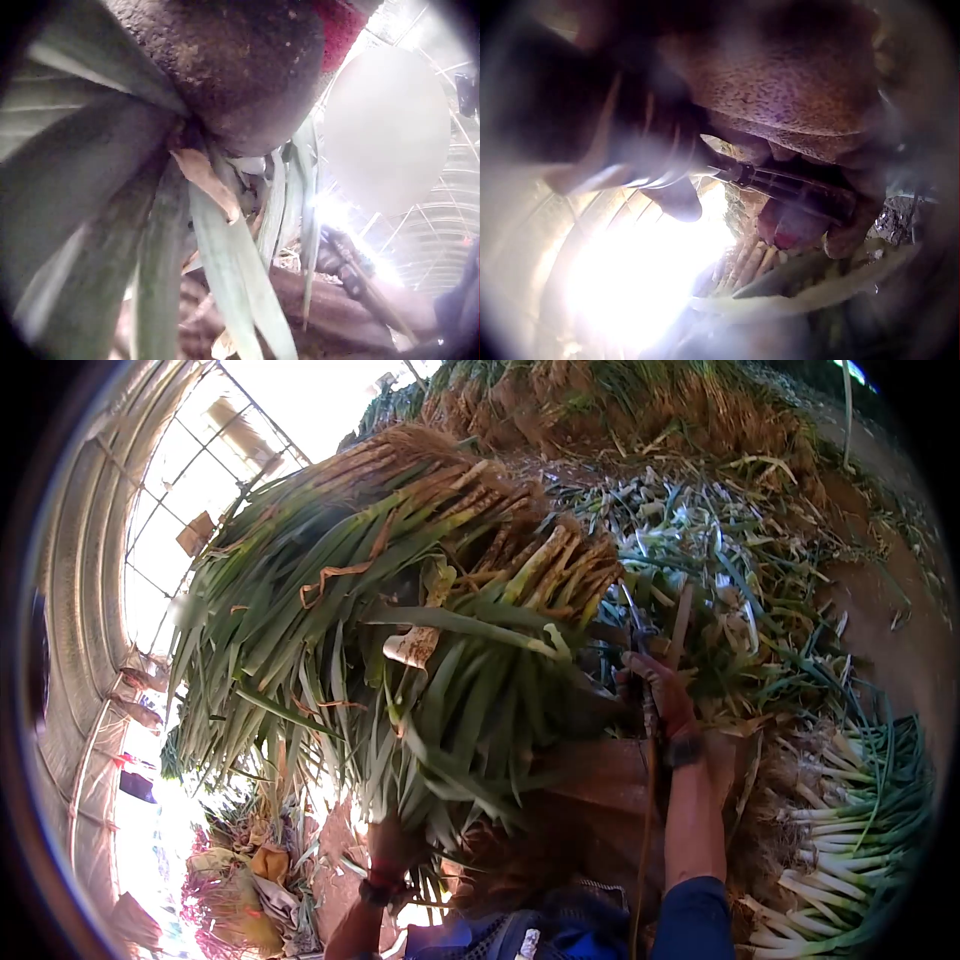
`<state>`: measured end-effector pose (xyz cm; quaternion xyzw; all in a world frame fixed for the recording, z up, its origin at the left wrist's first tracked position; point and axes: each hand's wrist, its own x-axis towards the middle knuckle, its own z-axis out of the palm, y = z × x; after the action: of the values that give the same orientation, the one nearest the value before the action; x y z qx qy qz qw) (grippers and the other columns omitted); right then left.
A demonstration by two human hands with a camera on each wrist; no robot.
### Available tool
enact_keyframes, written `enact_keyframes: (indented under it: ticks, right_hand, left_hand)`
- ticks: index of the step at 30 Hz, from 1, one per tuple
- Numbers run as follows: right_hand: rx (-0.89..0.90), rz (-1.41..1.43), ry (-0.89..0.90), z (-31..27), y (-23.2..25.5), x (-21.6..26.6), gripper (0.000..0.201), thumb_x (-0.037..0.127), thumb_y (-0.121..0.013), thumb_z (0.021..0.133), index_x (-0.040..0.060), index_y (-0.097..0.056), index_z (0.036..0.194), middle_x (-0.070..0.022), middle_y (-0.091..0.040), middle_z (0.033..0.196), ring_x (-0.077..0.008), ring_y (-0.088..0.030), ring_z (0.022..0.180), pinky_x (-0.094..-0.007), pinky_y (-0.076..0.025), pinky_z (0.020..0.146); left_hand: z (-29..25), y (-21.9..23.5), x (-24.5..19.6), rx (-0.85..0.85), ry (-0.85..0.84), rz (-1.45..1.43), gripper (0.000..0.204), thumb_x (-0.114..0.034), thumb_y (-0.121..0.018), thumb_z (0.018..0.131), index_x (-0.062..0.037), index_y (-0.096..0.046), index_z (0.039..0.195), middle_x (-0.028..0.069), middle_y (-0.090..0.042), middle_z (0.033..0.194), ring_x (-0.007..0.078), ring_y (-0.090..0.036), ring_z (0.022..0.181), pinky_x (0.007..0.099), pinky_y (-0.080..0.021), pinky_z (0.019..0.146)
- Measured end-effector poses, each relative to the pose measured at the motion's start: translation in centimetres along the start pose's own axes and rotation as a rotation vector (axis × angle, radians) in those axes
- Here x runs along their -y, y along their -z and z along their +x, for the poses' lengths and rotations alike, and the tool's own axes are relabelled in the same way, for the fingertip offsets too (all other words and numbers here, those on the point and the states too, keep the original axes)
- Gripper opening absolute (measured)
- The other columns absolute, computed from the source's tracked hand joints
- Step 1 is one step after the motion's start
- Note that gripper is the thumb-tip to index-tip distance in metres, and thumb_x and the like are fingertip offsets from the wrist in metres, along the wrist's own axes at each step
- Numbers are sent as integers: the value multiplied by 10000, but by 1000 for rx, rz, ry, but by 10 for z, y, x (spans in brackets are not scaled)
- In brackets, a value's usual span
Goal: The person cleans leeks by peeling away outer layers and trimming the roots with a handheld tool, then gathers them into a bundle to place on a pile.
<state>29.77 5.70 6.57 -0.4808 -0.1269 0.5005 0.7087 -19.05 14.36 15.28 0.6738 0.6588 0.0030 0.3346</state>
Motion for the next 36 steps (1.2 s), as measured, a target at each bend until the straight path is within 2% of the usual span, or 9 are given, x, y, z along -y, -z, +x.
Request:
enact_keyframes:
  ticks: [2,6,9,12,18,24,29,34,36]
  right_hand:
    - [16,-12,19,9,9,-8,313,312,-686,1036,71,-731,1232,-41,-744,945,-135,-694,782,-288,-570,728]
    - [13,57,47,-6,-2,-9,253,272,-672,1043,58,-739,1160,-44,-740,926,-153,-695,761,-295,-563,730]
    - [99,80,93,-13,2,-22,250,265,-673,1039,53,-735,1157,-38,-728,916,-144,-681,772,-282,-543,736]
    - [41,-220,189,-28,-4,-22,271,259,-689,1017,42,-720,1177,-34,-712,921,-123,-649,788,-269,-517,740]
    - [-4,-524,245,-53,-29,-37,385,231,-768,928,29,-664,1240,9,-603,931,-111,-574,845,-283,-485,739]
    - [-91,-327,120,-105,-25,-41,458,198,-765,921,0,-633,1312,-10,-635,1011,-139,-585,910,-310,-507,824]
    - [-150,-295,287,-108,-15,-46,482,199,-745,938,10,-632,1367,-57,-706,1133,-162,-637,1010,-321,-512,920]
    - [-106,-407,246,-94,-15,-50,563,225,-763,928,12,-582,1417,-103,-717,1111,-202,-659,965,-352,-537,881]
    - [-119,-461,221,-94,-16,-51,621,260,-774,920,-8,-552,1435,-127,-717,1110,-210,-668,938,-354,-545,852]
  left_hand:
    - [-2,-19,69,-187,-70,558,656,-443,-850,789,-39,-606,1245,230,-768,967,425,-759,919,476,-621,719]
    - [-14,-29,89,-358,-399,177,807,-520,-845,788,-2,-549,1331,253,-761,981,449,-754,898,509,-614,733]
    - [-42,27,21,-50,-207,543,1015,-661,-831,768,-16,-488,1473,218,-776,958,450,-756,854,507,-604,736]
    - [-61,94,-42,219,-385,697,750,-603,-803,868,10,-712,1290,163,-768,785,311,-777,699,426,-607,652]
    - [-32,88,-202,-188,-1164,335,381,-165,-830,889,-35,-754,1239,142,-783,902,247,-776,806,370,-594,703]
    - [117,-32,-279,-516,-1384,509,328,-381,-675,980,-97,-750,1124,176,-733,1237,329,-724,1058,487,-532,937]
    - [71,-71,-233,-391,-1336,987,273,-315,-637,952,-85,-725,1070,121,-699,1112,380,-695,996,527,-496,969]
    - [-10,-68,-180,290,-1092,1200,282,-344,-684,935,-86,-747,1033,100,-697,1031,343,-711,953,502,-546,848]
    - [-16,-53,-156,491,-1233,839,281,-393,-704,944,-117,-743,978,81,-709,1007,327,-725,870,484,-571,726]
